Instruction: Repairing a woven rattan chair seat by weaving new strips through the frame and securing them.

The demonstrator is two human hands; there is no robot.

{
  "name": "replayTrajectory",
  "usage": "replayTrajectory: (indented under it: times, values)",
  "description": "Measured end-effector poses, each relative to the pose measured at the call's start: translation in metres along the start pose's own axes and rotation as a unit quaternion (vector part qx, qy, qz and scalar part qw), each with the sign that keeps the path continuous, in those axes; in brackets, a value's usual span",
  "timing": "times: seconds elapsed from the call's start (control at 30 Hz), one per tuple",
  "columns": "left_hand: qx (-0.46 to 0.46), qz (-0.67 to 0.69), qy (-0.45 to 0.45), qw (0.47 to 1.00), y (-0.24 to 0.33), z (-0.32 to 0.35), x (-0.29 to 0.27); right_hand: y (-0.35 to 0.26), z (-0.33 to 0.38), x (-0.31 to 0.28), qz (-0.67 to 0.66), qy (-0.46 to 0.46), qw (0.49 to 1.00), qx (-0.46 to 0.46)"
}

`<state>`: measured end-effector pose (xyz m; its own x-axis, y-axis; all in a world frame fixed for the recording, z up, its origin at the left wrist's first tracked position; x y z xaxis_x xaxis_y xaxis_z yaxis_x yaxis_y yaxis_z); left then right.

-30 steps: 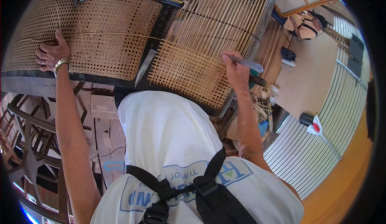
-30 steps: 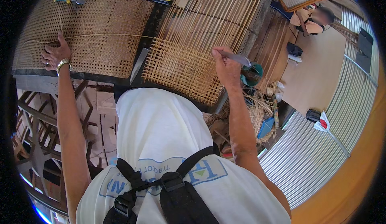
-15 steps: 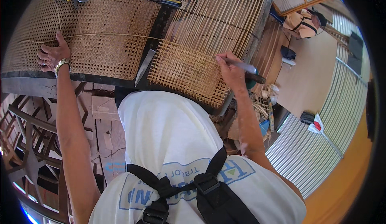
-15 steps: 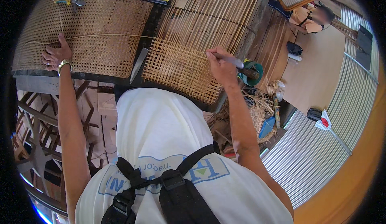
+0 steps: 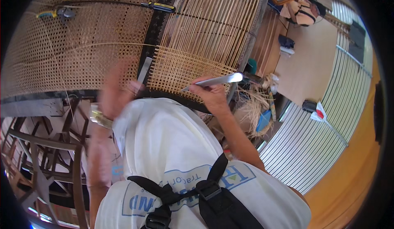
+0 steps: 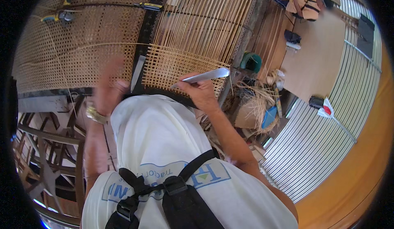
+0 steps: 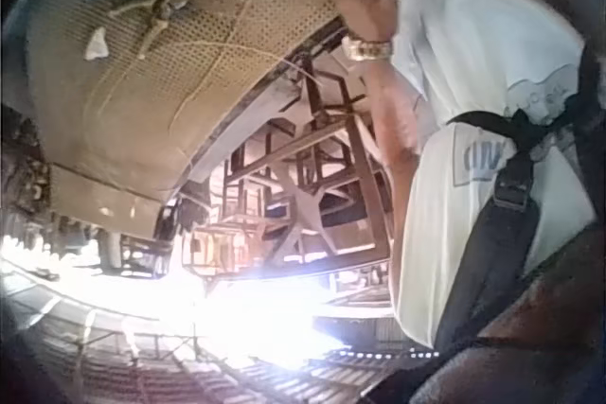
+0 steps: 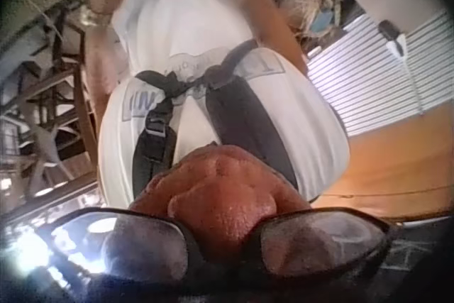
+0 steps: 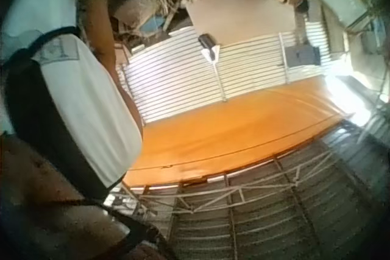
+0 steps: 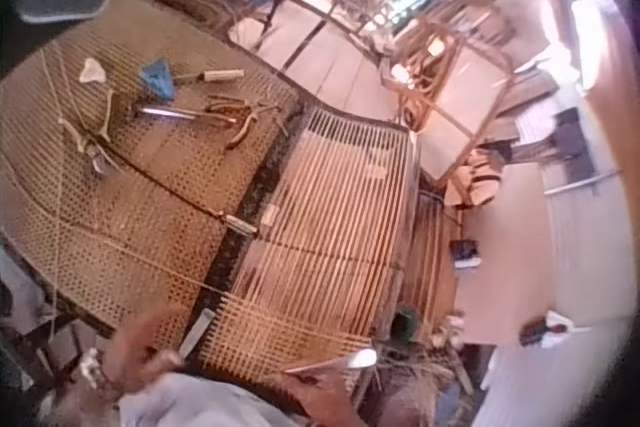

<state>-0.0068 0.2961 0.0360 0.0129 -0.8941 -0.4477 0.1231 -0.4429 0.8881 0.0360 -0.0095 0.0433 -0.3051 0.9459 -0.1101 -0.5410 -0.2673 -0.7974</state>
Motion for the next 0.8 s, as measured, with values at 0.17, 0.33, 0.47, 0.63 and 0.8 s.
replayTrajectory:
  times: [0.17,0.33,0.47,0.63,0.8]
  values:
    - [-0.141,0.307,-0.284,0.897,0.023,0.01,0.107,0.006,0.005,0.049,-0.178,-0.013,0.982,0.061]
    - [-0.021,0.158,-0.334,0.929,-0.009,-0.013,0.078,-0.03,0.026,0.007,-0.198,0.046,0.978,0.056]
    - [0.0,0.113,-0.412,0.904,-0.012,-0.038,0.051,-0.062,0.038,0.003,0.036,-0.014,0.991,0.125]
    - [0.021,0.105,-0.41,0.906,-0.016,-0.057,0.051,-0.094,0.024,0.032,0.395,-0.103,0.898,-0.165]
    - [0.031,0.151,-0.433,0.888,-0.013,-0.07,0.063,-0.114,0.017,0.033,0.429,-0.159,0.885,-0.091]
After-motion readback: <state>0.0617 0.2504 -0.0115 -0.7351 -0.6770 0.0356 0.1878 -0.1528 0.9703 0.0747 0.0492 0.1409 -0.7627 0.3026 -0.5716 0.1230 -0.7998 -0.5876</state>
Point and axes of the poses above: each hand's wrist, its own z-axis away from the middle knuckle, its own x-axis out of the palm, y = z × x, the point moved 5 cm from there along -z, towards the middle knuckle, and after that the axes turned 2 degrees about y, right-handed, at the moved point
